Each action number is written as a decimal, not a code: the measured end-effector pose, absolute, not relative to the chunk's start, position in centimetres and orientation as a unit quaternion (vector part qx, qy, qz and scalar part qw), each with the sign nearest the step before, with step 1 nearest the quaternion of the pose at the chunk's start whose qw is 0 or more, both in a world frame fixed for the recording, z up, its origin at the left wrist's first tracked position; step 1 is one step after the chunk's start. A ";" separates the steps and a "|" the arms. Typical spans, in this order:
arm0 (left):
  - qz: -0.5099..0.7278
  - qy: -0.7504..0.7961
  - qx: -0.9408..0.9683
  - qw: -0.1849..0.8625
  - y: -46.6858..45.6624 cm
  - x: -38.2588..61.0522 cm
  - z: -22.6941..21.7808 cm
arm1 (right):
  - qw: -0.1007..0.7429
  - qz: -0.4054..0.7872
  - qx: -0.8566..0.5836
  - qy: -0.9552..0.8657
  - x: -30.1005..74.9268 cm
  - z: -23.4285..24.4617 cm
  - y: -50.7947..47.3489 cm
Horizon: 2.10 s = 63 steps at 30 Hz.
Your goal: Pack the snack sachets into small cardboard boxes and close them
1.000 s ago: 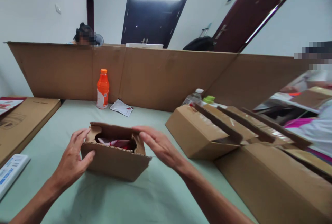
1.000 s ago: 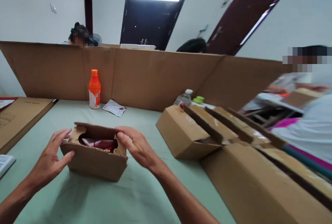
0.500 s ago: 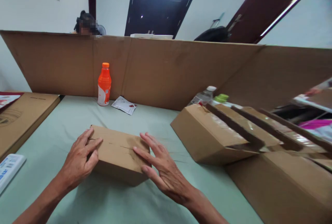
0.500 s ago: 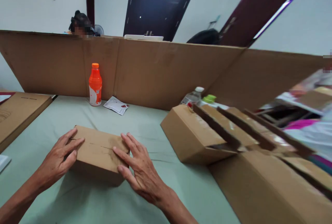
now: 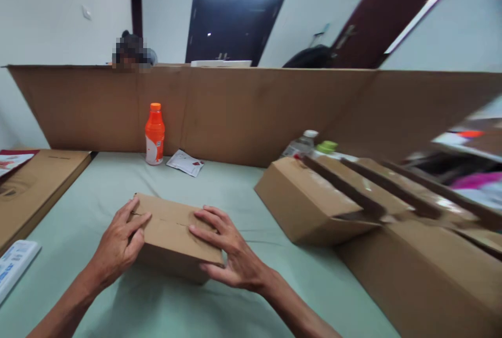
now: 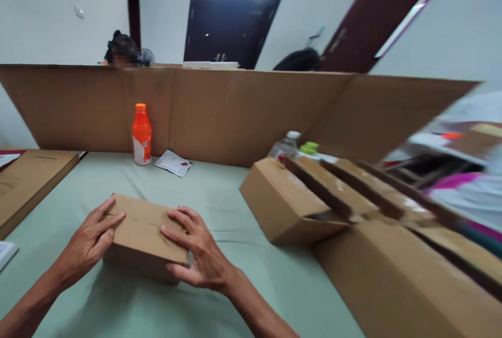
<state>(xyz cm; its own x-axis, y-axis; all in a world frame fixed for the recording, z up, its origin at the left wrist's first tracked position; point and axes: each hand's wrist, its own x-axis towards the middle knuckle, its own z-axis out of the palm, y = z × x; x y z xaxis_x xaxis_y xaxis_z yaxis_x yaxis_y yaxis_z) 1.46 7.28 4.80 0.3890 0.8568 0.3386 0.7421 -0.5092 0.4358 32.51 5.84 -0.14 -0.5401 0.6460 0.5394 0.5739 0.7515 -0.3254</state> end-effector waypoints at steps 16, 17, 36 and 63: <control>0.175 0.402 0.855 0.275 8.1 7.9 -0.4 | 0.299 -0.259 -0.693 -0.603 45.6 -1.2 -13.1; 0.166 0.396 0.867 0.254 8.4 7.9 -1.2 | 0.288 -0.285 -0.709 -0.578 46.3 -1.4 -13.8; 0.174 0.377 0.904 0.096 8.4 8.9 -7.9 | 0.286 -0.385 -0.719 -0.503 42.5 -0.9 -13.6; 0.153 0.355 0.922 -0.026 9.4 9.6 -9.7 | 0.135 0.014 -0.764 -0.631 34.7 -7.6 5.6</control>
